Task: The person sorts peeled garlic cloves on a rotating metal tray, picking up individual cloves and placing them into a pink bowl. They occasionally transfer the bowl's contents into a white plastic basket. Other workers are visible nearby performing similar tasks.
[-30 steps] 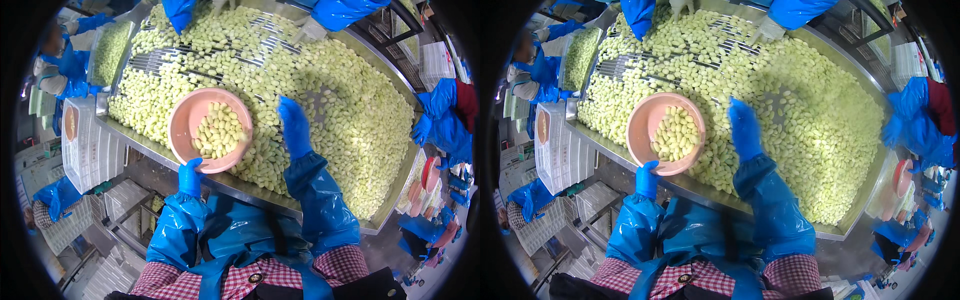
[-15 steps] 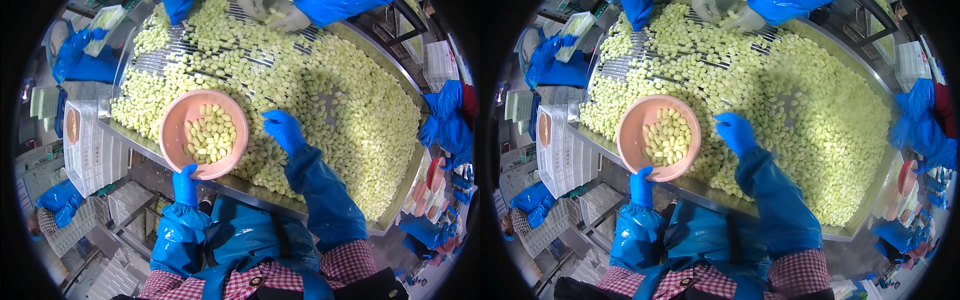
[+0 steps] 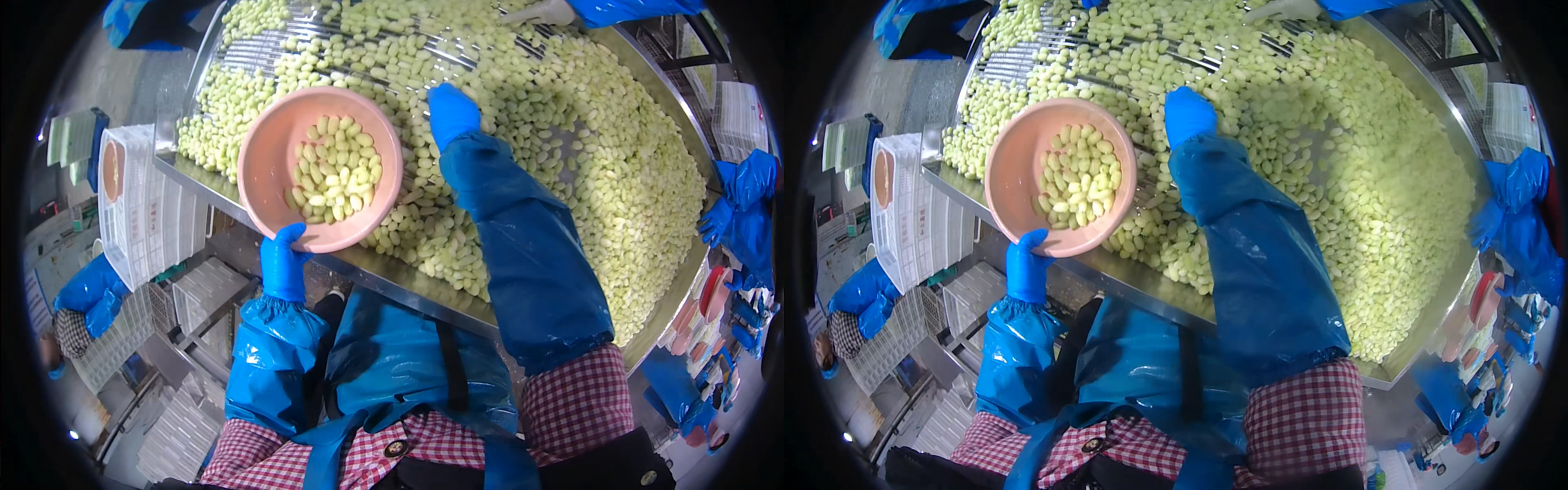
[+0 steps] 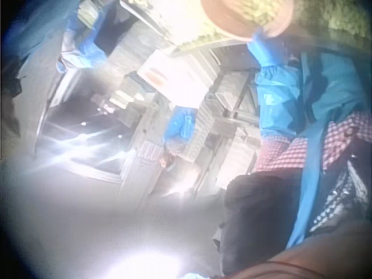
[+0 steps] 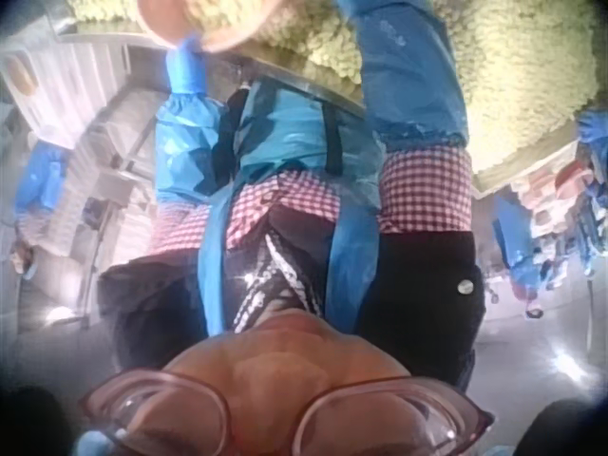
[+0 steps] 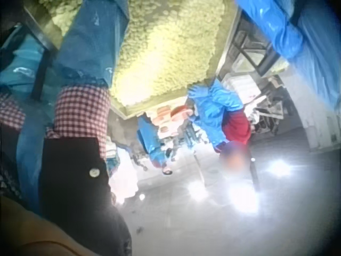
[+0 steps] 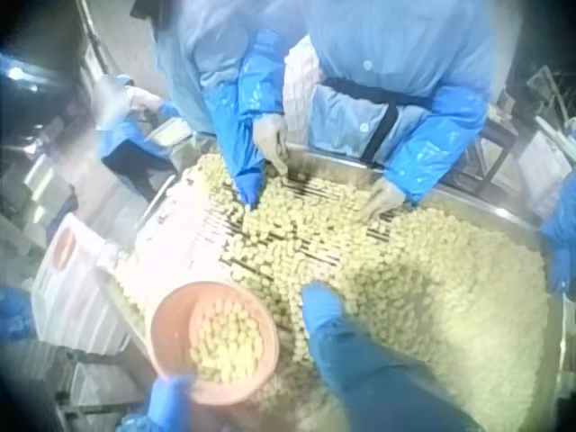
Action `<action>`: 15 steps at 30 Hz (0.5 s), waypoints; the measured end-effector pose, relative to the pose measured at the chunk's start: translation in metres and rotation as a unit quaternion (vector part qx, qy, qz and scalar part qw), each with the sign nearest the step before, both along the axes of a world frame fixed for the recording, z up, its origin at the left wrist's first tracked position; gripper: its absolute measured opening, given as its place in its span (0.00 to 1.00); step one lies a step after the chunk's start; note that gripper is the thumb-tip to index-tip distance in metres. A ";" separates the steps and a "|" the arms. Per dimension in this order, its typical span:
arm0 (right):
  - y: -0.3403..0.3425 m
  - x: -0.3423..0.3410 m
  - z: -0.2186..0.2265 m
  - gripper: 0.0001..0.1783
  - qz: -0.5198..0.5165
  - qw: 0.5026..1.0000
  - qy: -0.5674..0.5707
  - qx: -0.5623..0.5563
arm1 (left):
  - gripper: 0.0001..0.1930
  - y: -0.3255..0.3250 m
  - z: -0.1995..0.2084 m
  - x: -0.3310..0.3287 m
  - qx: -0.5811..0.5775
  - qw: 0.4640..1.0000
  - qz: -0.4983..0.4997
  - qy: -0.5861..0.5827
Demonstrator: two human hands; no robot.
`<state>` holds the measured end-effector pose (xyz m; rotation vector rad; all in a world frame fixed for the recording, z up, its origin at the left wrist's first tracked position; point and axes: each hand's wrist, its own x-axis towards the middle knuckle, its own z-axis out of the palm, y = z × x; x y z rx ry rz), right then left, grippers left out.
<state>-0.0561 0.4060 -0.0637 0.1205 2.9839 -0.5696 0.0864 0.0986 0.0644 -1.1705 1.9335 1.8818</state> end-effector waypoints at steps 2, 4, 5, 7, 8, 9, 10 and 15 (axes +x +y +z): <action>-0.002 0.001 0.019 0.10 -0.002 0.999 -0.024 -0.031 | 0.22 -0.003 0.002 -0.004 -0.003 1.000 0.003 -0.006; -0.003 0.008 0.048 0.11 -0.084 0.953 -0.072 -0.281 | 0.21 -0.004 0.000 -0.006 0.011 1.000 0.014 0.022; -0.008 0.018 0.063 0.14 -0.169 0.847 -0.097 -0.494 | 0.21 -0.004 -0.001 -0.008 -0.004 1.000 0.016 -0.002; -0.017 0.044 0.087 0.19 0.084 0.857 0.053 -0.505 | 0.19 -0.006 -0.007 -0.010 -0.013 0.999 0.012 -0.030; -0.016 0.063 0.098 0.20 0.025 0.861 -0.027 -0.507 | 0.19 -0.007 -0.009 -0.012 0.001 1.000 0.009 -0.029; -0.009 0.084 0.107 0.21 0.021 0.843 -0.059 -0.535 | 0.18 -0.010 -0.012 -0.015 0.011 1.000 0.010 -0.027; 0.001 0.106 0.114 0.22 -0.025 0.894 -0.100 -0.436 | 0.18 -0.010 -0.016 -0.017 0.030 0.999 0.011 -0.020; 0.032 0.195 0.109 0.25 0.226 0.767 -0.573 -0.178 | 0.23 -0.030 -0.019 -0.031 0.119 0.992 0.052 0.010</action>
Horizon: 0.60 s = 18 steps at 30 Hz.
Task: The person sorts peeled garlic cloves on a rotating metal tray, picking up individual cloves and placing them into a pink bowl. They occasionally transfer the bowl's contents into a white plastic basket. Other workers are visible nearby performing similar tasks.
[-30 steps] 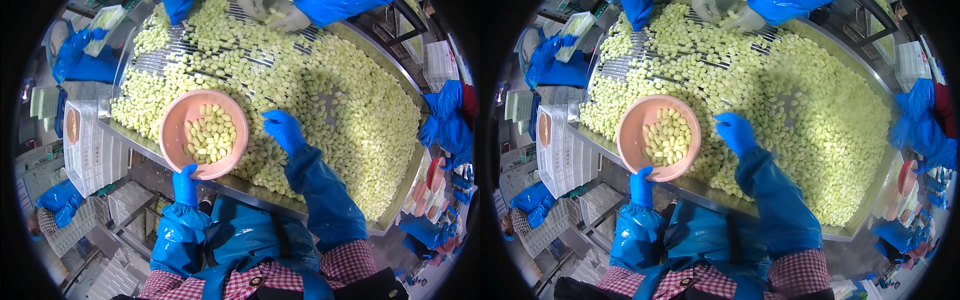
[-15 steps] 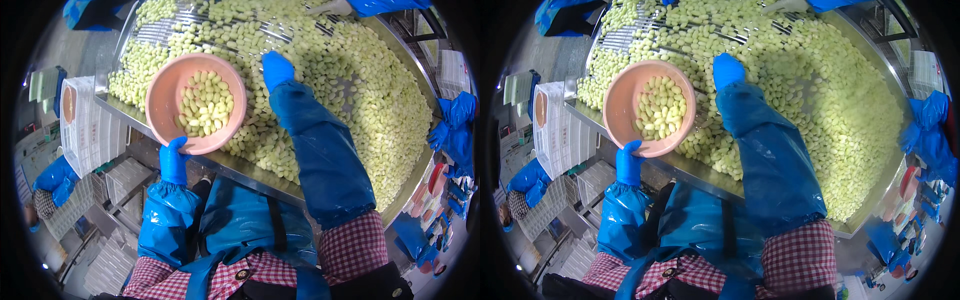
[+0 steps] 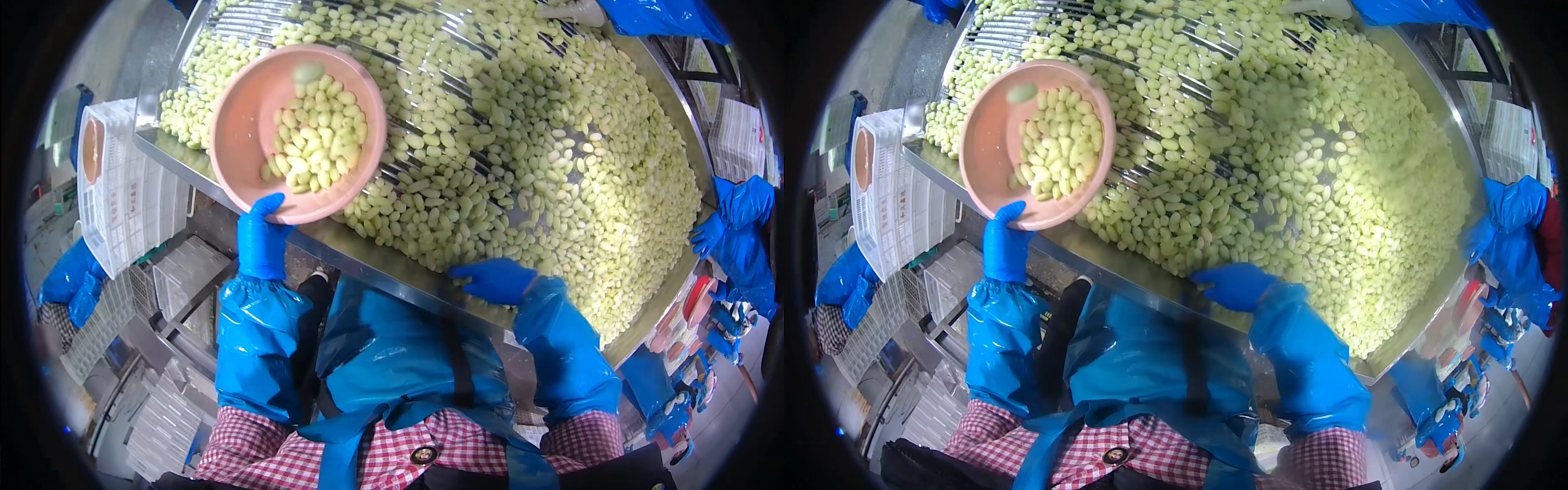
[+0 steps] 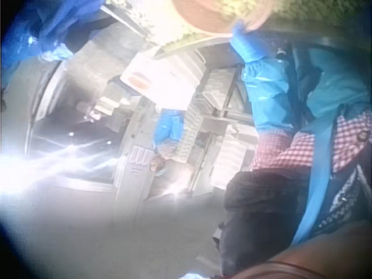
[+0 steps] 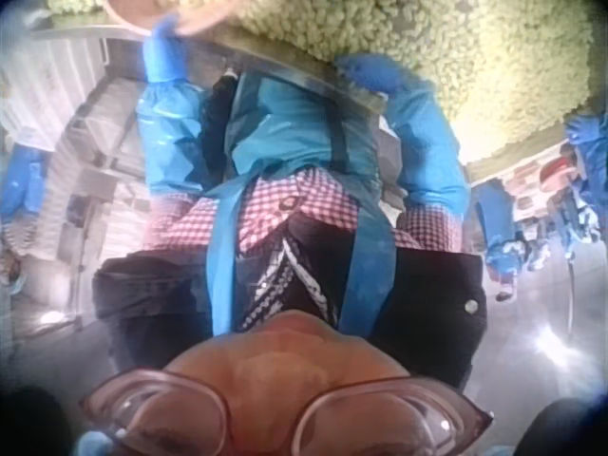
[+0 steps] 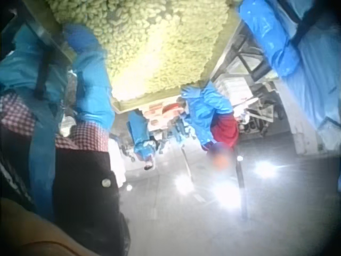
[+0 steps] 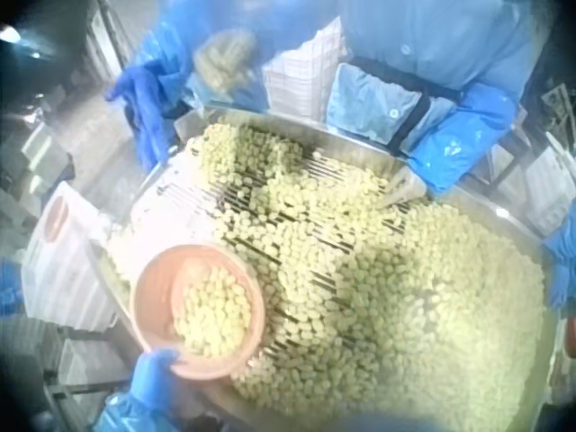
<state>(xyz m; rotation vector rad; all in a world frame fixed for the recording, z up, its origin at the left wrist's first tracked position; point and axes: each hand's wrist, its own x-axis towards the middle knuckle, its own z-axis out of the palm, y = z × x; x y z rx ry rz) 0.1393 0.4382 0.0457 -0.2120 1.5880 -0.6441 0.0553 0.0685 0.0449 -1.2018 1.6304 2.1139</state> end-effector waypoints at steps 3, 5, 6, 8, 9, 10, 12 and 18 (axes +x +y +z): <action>-0.027 -0.011 -0.034 0.28 -0.098 0.989 -0.107 -0.019 | 0.24 -0.009 0.000 -0.006 -0.004 1.000 0.008 -0.002; -0.048 -0.045 -0.056 0.28 -0.212 0.934 0.112 -0.264 | 0.25 -0.014 0.001 -0.009 -0.027 0.999 0.013 -0.015; -0.053 -0.067 -0.064 0.27 -0.342 0.878 0.068 -0.327 | 0.25 -0.016 0.001 -0.010 -0.021 1.000 0.017 -0.008; -0.039 -0.089 -0.062 0.28 -0.462 0.842 0.087 -0.265 | 0.26 -0.021 0.003 -0.014 -0.022 0.999 0.026 0.005; -0.017 -0.092 -0.054 0.29 -0.453 0.845 0.182 -0.218 | 0.26 -0.024 0.004 -0.015 -0.026 0.999 0.029 0.011; -0.002 -0.090 -0.047 0.31 -0.499 0.835 0.192 -0.134 | 0.26 -0.027 0.005 -0.018 -0.020 0.999 0.027 0.024; 0.030 -0.069 -0.033 0.35 -0.493 0.811 0.312 -0.031 | 0.27 -0.033 0.006 -0.023 -0.023 0.999 0.039 0.016; -0.051 0.024 -0.030 0.42 -0.235 0.851 0.455 0.114 | 0.23 -0.043 0.006 -0.033 -0.029 0.996 0.072 0.044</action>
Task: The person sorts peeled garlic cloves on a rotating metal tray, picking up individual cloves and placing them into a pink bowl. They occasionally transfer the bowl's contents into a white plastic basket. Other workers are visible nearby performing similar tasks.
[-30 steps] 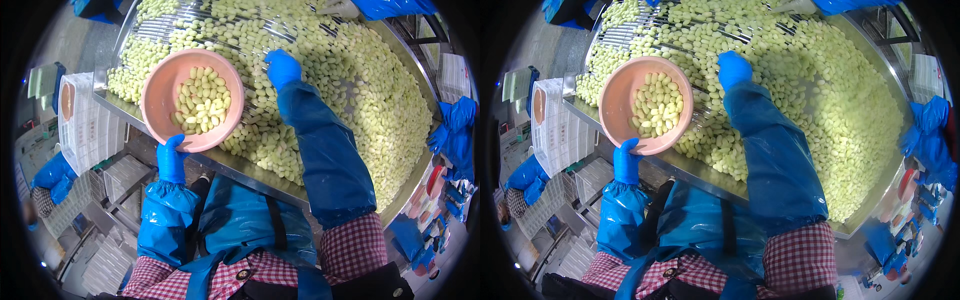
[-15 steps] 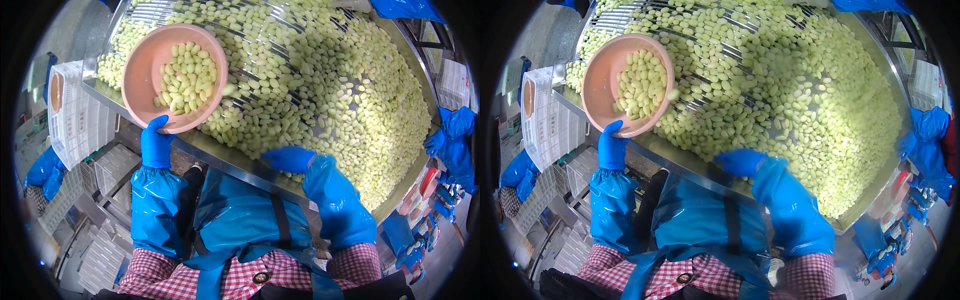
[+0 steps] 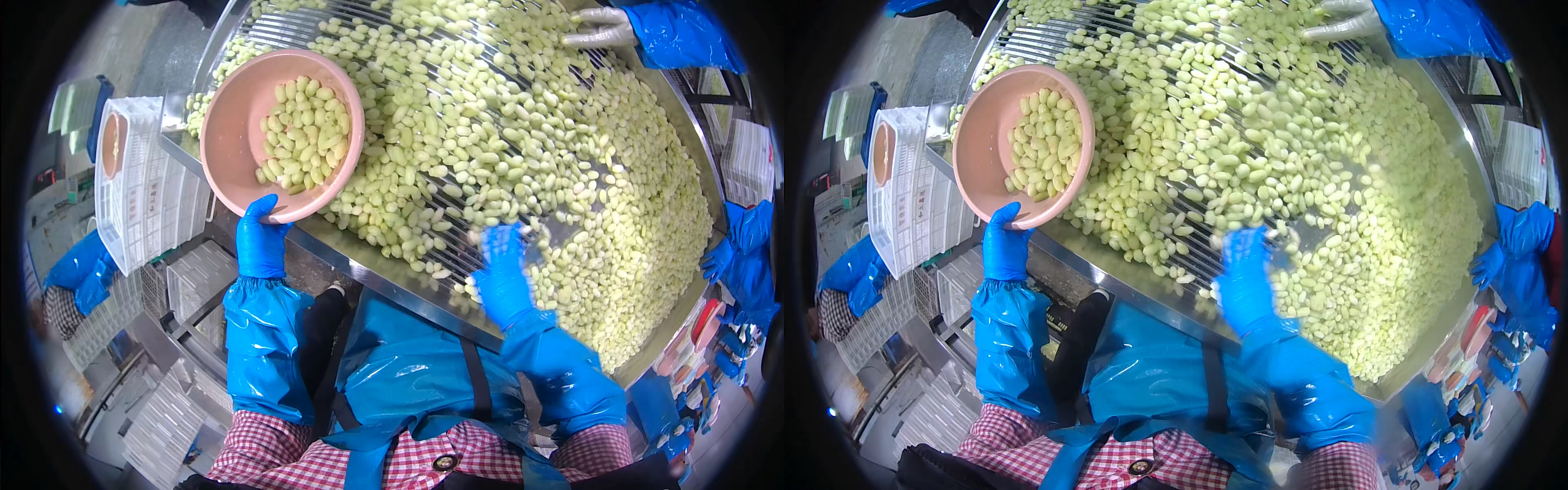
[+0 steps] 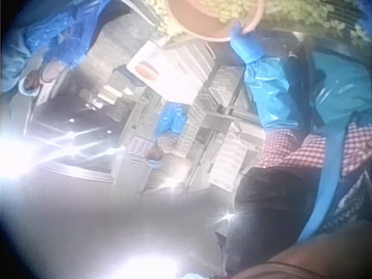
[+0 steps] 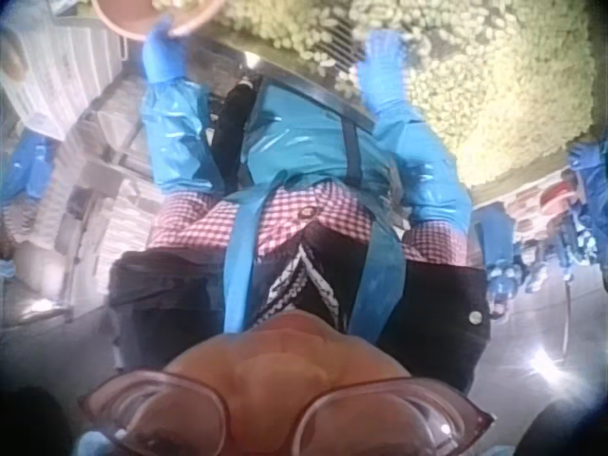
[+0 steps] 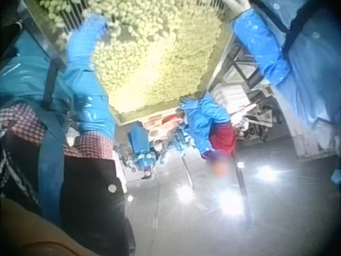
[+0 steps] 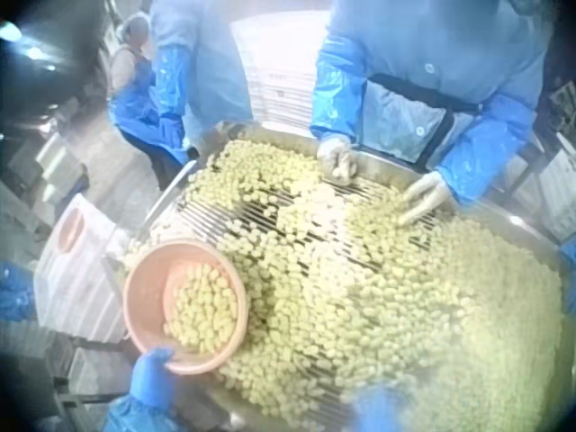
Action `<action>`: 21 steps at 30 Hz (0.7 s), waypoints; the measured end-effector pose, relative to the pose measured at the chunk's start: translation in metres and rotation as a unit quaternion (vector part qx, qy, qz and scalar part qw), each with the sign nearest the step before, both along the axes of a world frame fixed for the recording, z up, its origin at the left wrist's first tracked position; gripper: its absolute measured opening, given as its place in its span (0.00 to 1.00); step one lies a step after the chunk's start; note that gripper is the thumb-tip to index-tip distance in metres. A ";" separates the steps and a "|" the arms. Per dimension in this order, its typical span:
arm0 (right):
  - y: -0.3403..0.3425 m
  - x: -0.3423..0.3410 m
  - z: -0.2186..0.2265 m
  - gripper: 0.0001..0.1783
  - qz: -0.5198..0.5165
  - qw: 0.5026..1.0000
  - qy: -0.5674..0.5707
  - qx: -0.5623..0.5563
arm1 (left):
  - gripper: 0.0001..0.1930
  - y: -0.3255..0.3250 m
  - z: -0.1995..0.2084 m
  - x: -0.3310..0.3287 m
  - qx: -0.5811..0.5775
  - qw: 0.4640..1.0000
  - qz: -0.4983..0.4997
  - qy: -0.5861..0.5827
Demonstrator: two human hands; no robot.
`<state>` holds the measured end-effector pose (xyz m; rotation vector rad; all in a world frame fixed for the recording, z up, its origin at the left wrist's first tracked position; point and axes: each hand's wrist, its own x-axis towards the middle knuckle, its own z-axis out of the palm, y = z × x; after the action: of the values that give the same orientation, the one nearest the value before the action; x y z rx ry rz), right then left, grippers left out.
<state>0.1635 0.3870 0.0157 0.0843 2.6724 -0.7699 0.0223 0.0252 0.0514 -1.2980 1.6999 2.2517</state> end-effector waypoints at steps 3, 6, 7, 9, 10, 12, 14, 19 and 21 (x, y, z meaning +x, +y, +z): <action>-0.050 -0.016 0.004 0.36 0.104 0.962 -0.167 -0.191 | 0.23 -0.005 0.002 -0.004 -0.001 1.000 0.005 -0.002; -0.062 -0.086 -0.006 0.18 -0.014 0.981 0.044 -0.191 | 0.24 -0.009 0.004 -0.008 -0.003 1.000 0.008 -0.001; -0.060 -0.111 -0.013 0.16 -0.023 0.978 0.144 -0.153 | 0.24 -0.010 0.004 -0.010 0.002 1.000 0.004 0.014; -0.058 -0.156 -0.032 0.18 -0.051 0.973 0.156 -0.160 | 0.24 -0.011 0.005 -0.012 -0.001 1.000 0.014 0.000; -0.055 -0.171 -0.042 0.17 -0.010 0.983 0.176 -0.053 | 0.24 -0.011 0.005 -0.012 -0.001 1.000 0.014 0.005; -0.052 -0.190 -0.059 0.15 0.039 0.991 0.126 0.005 | 0.23 -0.011 0.005 -0.013 0.003 1.000 0.020 -0.008; -0.049 -0.197 -0.068 0.13 0.038 0.993 0.112 0.016 | 0.25 -0.012 0.006 -0.014 0.010 0.999 0.023 -0.019; -0.033 -0.188 -0.052 0.16 -0.124 0.950 0.044 -0.285 | 0.24 -0.017 0.011 -0.016 -0.005 0.999 0.030 -0.013; -0.033 -0.184 -0.041 0.17 -0.256 0.797 -0.080 -0.541 | 0.28 -0.022 0.012 -0.017 0.015 0.999 0.034 -0.009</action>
<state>-0.0201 0.3542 -0.0255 0.5431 1.6659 -2.1983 0.0055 0.0037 0.0638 -1.3854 1.6339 2.2857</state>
